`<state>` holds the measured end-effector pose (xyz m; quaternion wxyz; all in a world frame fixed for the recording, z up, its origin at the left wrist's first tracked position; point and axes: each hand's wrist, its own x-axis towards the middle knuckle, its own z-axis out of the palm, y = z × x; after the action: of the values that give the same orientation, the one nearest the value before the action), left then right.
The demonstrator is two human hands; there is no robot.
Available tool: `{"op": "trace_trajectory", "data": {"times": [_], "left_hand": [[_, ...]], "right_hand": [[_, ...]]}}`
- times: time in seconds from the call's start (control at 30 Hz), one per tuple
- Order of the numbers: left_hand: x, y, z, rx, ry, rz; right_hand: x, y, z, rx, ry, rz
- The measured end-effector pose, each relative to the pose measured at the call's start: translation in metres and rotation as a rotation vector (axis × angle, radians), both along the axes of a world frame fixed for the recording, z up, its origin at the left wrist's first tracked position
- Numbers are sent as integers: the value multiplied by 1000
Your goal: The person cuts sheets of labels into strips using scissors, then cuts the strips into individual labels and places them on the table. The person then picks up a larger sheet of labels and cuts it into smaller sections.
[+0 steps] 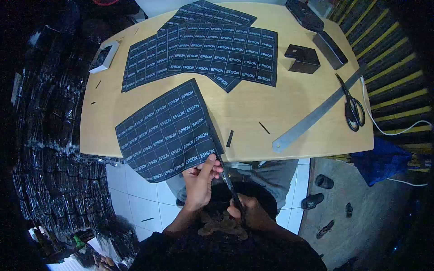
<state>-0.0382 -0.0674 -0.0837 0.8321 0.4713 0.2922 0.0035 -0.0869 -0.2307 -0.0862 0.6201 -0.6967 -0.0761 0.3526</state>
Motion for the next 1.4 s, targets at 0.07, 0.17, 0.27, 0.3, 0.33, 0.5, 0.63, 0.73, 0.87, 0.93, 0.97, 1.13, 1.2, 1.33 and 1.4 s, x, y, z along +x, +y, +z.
{"op": "trace_trajectory", "data": {"times": [0.07, 0.17, 0.27, 0.3, 0.33, 0.5, 0.63, 0.73, 0.87, 0.93, 0.97, 1.13, 1.2, 1.33, 1.4], "left_hand": [[0, 1, 0, 1, -2, 5], [-1, 2, 0, 2, -1, 12], [-2, 3, 0, -6, -7, 28], [-3, 2, -1, 3, -18, 15], [-4, 3, 0, 14, -27, -1], [-7, 4, 4, 18, 6, -32], [-9, 6, 4, 23, -13, -60], [-9, 6, 1, 27, -16, -71], [-9, 4, 0, 30, -19, -72], [-8, 5, 0, 29, -24, -74], [-8, 5, 0, 29, -31, -76], [-7, 5, 1, 30, -28, -79], [-8, 4, 0, 25, -26, -75], [-8, 4, 1, 31, -30, -74], [-7, 4, 2, 38, -19, -79]], "right_hand": [[-2, 0, -4, 9, 24, -5], [1, 1, -2, -15, 63, 42], [2, 2, -11, 84, 29, 24], [4, 3, -8, 85, 29, 23], [7, 6, -1, 85, 92, 29], [13, 6, -7, 131, 2, 68], [16, 10, -1, 91, 69, 62], [20, 12, 2, 100, 48, 60], [15, 15, -5, 99, -11, 34], [16, 16, -1, 80, 21, 29], [16, 17, 1, 61, 53, 23], [15, 19, 4, 34, 57, -7], [14, 20, 4, 2, 51, 0], [13, 22, 7, 33, 66, -31], [13, 22, 9, 15, 83, -28]]}}
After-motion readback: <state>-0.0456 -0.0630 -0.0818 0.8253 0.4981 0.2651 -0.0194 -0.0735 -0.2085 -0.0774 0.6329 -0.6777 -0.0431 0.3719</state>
